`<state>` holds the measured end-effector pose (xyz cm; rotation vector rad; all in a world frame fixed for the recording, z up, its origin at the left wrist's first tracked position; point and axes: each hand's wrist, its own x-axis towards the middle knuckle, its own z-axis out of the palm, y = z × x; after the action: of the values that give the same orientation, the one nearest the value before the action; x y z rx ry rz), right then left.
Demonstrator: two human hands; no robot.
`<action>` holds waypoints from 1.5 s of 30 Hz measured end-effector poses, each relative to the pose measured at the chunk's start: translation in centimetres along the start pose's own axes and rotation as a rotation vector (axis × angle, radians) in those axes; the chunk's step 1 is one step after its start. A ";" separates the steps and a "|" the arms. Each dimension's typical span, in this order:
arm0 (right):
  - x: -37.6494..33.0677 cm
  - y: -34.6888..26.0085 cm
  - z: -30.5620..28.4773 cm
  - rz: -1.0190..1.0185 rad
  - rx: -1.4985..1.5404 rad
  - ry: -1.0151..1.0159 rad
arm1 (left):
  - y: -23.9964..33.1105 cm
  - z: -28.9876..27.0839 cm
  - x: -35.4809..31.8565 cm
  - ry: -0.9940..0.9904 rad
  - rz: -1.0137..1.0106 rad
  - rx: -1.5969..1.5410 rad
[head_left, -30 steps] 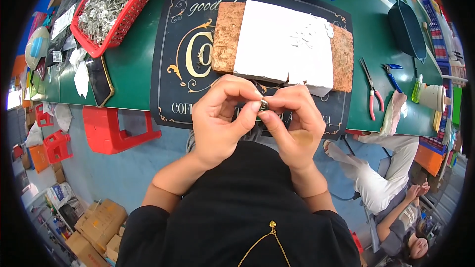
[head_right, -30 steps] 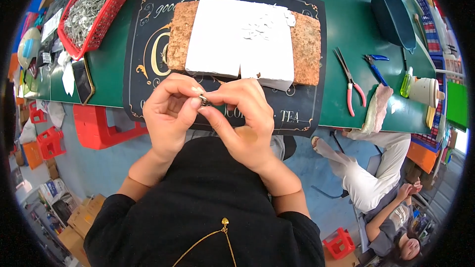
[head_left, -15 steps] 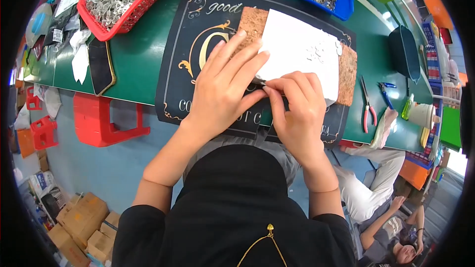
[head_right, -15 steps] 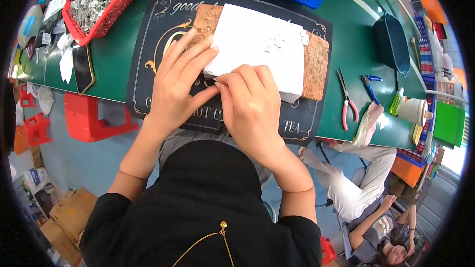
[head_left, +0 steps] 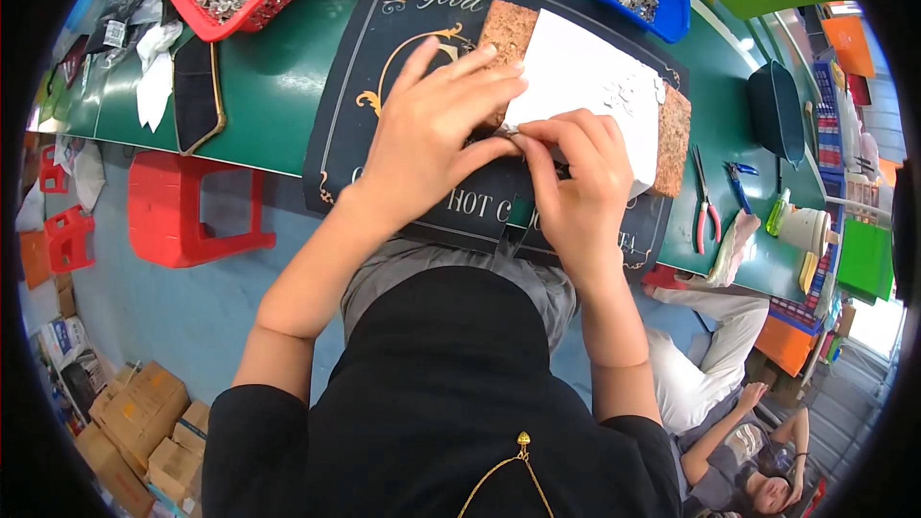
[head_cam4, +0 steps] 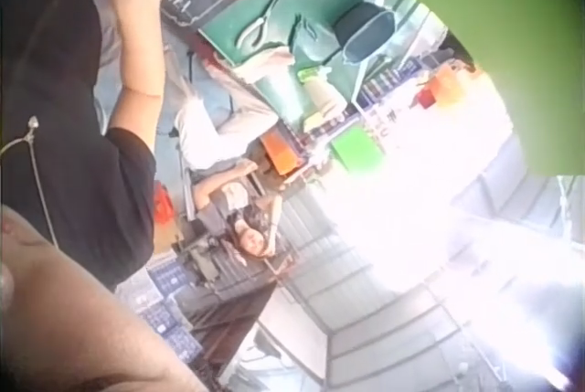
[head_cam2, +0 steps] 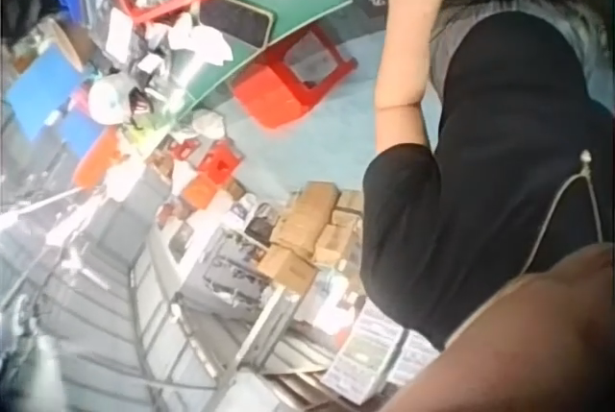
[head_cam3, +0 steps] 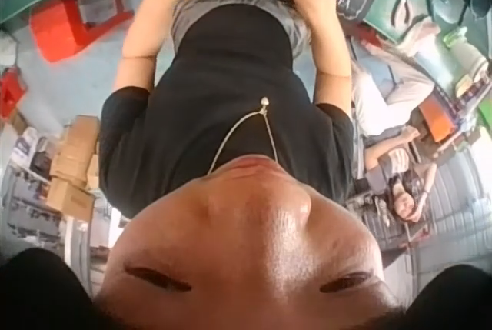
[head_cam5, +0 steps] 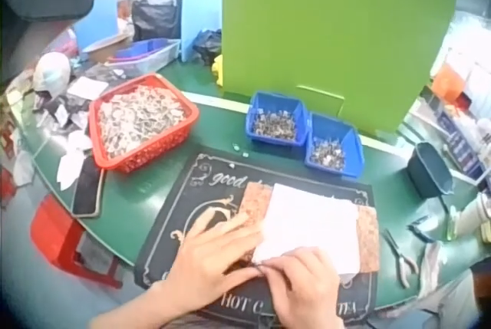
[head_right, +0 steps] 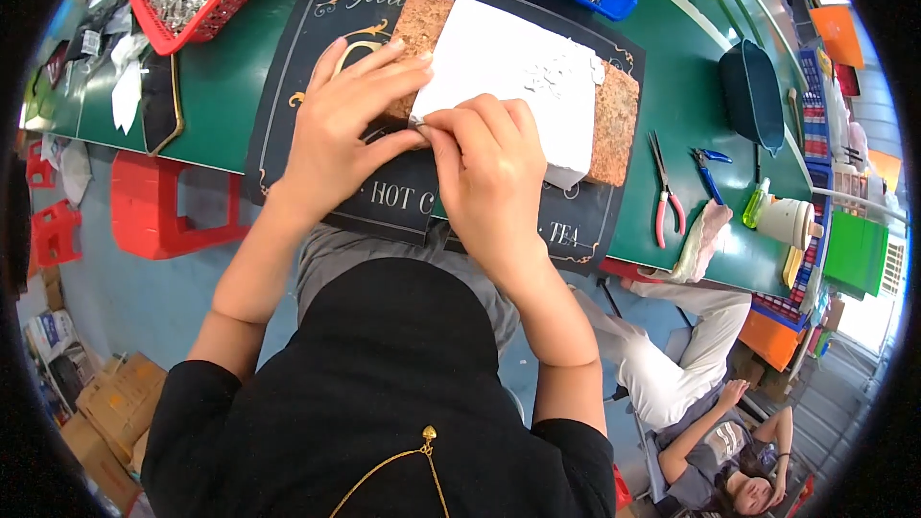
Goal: Manually assemble small metal pins into a rectangular component base at a factory workstation.
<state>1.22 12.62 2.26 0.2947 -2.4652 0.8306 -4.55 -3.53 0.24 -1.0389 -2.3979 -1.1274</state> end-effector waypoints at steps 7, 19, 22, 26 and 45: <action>-3.2 -0.3 -2.3 0.152 0.257 -0.008 | 0.0 -4.4 -3.7 0.134 -0.527 -0.166; -5.5 -0.2 0.7 0.431 0.620 -0.020 | 0.5 0.6 -3.2 0.076 -0.112 0.218; -5.5 -0.4 0.6 0.502 0.692 0.000 | 1.0 0.7 -3.1 0.082 -0.190 0.153; -5.3 -0.7 0.2 0.596 0.794 -0.007 | 1.6 0.1 -3.7 0.074 -0.272 0.075; -5.1 -2.5 0.9 0.780 1.220 0.117 | 4.0 0.1 -3.8 0.238 0.040 -0.091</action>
<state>6.04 10.35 0.17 -0.3454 -1.6044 2.5074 0.97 -3.56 0.39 -0.9181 -2.1502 -1.2781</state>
